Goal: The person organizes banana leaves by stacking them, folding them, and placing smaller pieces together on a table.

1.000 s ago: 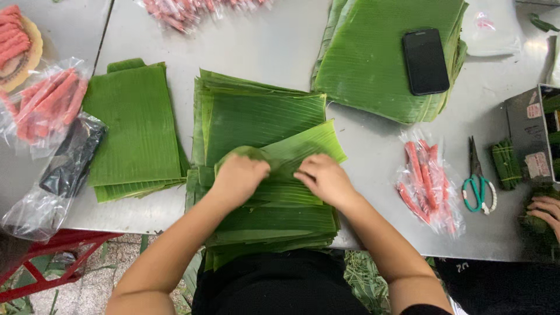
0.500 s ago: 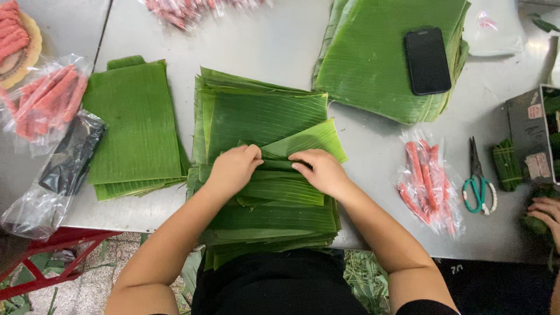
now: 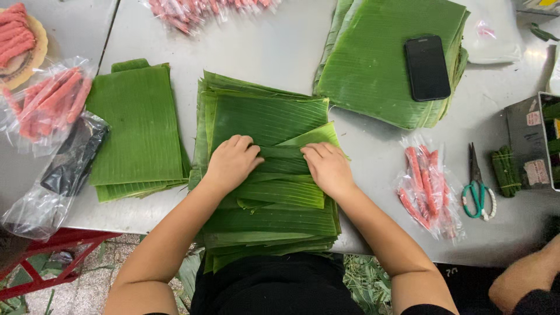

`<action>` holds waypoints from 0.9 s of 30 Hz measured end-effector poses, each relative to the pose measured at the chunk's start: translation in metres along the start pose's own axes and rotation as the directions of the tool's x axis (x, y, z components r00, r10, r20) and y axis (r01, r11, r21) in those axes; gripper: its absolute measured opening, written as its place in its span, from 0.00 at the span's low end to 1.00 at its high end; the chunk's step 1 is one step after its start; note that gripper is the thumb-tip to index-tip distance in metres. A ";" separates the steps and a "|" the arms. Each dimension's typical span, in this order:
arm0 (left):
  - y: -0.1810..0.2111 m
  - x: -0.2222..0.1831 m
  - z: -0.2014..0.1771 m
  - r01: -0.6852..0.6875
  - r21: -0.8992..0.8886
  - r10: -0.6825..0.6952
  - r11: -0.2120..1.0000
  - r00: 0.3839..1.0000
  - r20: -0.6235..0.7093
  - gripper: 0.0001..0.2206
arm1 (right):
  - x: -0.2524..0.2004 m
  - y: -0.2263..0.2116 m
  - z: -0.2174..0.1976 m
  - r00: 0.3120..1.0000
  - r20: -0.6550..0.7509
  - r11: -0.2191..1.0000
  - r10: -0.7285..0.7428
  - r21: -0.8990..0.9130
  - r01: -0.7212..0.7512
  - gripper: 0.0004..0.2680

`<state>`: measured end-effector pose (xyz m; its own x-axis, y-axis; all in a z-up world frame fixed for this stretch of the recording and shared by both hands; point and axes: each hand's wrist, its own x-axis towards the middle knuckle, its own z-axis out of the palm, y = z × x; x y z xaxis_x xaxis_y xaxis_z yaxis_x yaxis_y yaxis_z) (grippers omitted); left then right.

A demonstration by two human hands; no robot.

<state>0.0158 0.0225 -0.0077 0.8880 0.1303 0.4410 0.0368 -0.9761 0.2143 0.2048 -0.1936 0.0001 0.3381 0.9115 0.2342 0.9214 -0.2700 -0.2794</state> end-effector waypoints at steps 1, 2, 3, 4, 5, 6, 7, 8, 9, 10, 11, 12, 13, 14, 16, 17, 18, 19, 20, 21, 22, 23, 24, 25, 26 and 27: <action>0.000 0.002 0.000 -0.064 0.028 0.066 0.998 0.996 -0.057 0.12 | 0.000 -0.001 0.000 0.995 -0.086 0.997 -0.059 -0.061 0.053 0.11; 0.000 0.001 0.000 -0.040 0.020 0.039 0.999 0.999 0.030 0.11 | -0.001 -0.002 -0.002 0.979 -0.165 0.987 -0.122 -0.126 0.101 0.12; 0.000 0.000 0.000 -0.015 0.013 0.013 1.000 0.993 0.117 0.11 | -0.002 -0.001 -0.003 0.978 -0.171 0.988 -0.120 -0.118 0.100 0.13; -0.001 -0.003 -0.001 0.013 0.010 -0.015 1.000 0.978 0.206 0.12 | -0.004 -0.001 -0.002 0.977 -0.176 0.989 -0.118 -0.106 0.100 0.14; -0.002 -0.005 -0.001 0.117 -0.011 -0.110 0.993 0.959 0.261 0.09 | -0.005 0.000 0.000 0.977 -0.181 0.991 -0.115 -0.094 0.099 0.15; -0.003 -0.004 -0.002 0.217 -0.029 -0.197 0.976 0.928 0.316 0.07 | -0.006 0.002 0.002 0.985 -0.162 0.998 -0.060 -0.024 0.057 0.14; -0.003 -0.003 -0.002 0.315 -0.041 -0.278 0.948 0.886 0.371 0.05 | -0.007 0.005 0.004 0.990 -0.140 0.999 -0.006 0.046 0.013 0.12; -0.002 -0.002 -0.003 0.243 0.001 -0.233 0.970 0.932 0.277 0.06 | -0.008 0.006 0.006 0.993 -0.113 0.993 0.044 0.117 -0.031 0.10; 0.000 -0.001 -0.003 0.173 0.050 -0.179 0.984 0.967 0.183 0.07 | -0.009 0.006 0.006 0.991 -0.134 0.999 0.020 0.051 -0.013 0.11; 0.001 0.001 -0.003 0.106 0.105 -0.116 0.989 0.989 0.089 0.08 | -0.009 0.005 0.006 0.988 -0.154 1.000 -0.007 -0.017 0.005 0.12; 0.002 0.002 -0.003 0.056 0.113 -0.060 0.992 0.997 0.038 0.10 | -0.007 0.003 0.004 0.985 -0.172 0.996 -0.036 -0.085 0.022 0.13; 0.004 0.001 -0.003 0.006 0.124 -0.004 0.992 1.000 -0.011 0.12 | -0.005 0.002 0.002 0.985 -0.167 0.991 -0.043 -0.129 0.021 0.14; 0.006 0.000 -0.003 -0.043 0.136 0.052 0.990 0.997 -0.060 0.14 | -0.001 0.001 0.000 0.985 -0.163 0.985 -0.050 -0.173 0.021 0.16; 0.007 -0.004 -0.002 -0.008 0.082 0.006 0.997 1.000 0.030 0.13 | 0.001 0.000 -0.001 0.986 -0.156 0.976 -0.054 -0.216 0.019 0.18; 0.008 -0.009 -0.001 0.073 -0.014 -0.069 0.997 0.975 0.210 0.11 | 0.001 0.002 -0.001 0.992 -0.126 0.988 -0.029 -0.151 0.010 0.20; 0.008 -0.010 0.000 0.146 -0.059 -0.129 0.988 0.964 0.232 0.09 | 0.002 0.005 -0.001 0.993 -0.112 0.993 -0.019 -0.120 0.005 0.21; 0.009 -0.012 0.000 0.221 -0.102 -0.189 0.970 0.948 0.257 0.06 | 0.000 0.008 0.000 0.996 -0.088 0.998 0.012 -0.066 -0.017 0.18; 0.009 -0.012 -0.001 0.294 -0.142 -0.246 0.945 0.927 0.284 0.04 | -0.002 0.011 0.001 0.997 -0.062 0.999 0.040 -0.011 -0.041 0.16; 0.008 -0.012 -0.002 0.230 -0.092 -0.207 0.969 0.955 0.212 0.05 | -0.006 0.011 0.002 0.997 -0.031 0.997 0.067 0.044 -0.066 0.13; 0.007 -0.011 -0.004 0.167 -0.036 -0.161 0.985 0.977 0.141 0.07 | -0.008 0.010 0.003 0.997 -0.079 1.000 0.019 0.005 -0.018 0.13; 0.006 -0.009 -0.004 0.106 0.024 -0.107 0.994 0.992 0.072 0.08 | -0.008 0.008 0.003 0.992 -0.126 0.999 -0.031 -0.037 0.027 0.14; 0.006 -0.007 -0.004 0.065 0.037 -0.067 0.997 0.995 0.070 0.09 | -0.007 0.007 0.002 0.982 -0.170 0.994 -0.084 -0.081 0.071 0.14; 0.007 -0.005 -0.004 0.023 0.048 -0.027 0.999 0.997 0.071 0.10 | -0.005 0.005 0.000 0.980 -0.181 0.988 -0.085 -0.144 0.059 0.15; 0.007 -0.004 -0.002 -0.018 0.059 0.014 0.998 0.997 0.072 0.11 | -0.003 0.005 -0.001 0.978 -0.191 0.977 -0.087 -0.207 0.046 0.16; 0.005 -0.003 -0.001 0.066 0.041 -0.073 0.997 0.980 0.187 0.09 | -0.002 0.003 -0.001 0.975 -0.202 0.964 -0.088 -0.265 0.032 0.17; 0.001 0.000 0.000 0.151 0.032 -0.154 0.988 0.941 0.301 0.07 | -0.003 0.003 -0.002 0.983 -0.176 0.980 -0.059 -0.195 0.024 0.16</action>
<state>0.0155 0.0219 -0.0077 0.9679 0.2206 0.1201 0.1855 -0.9502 0.2506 0.2064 -0.1978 0.0002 0.3116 0.8568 0.4108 0.9489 -0.3036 -0.0867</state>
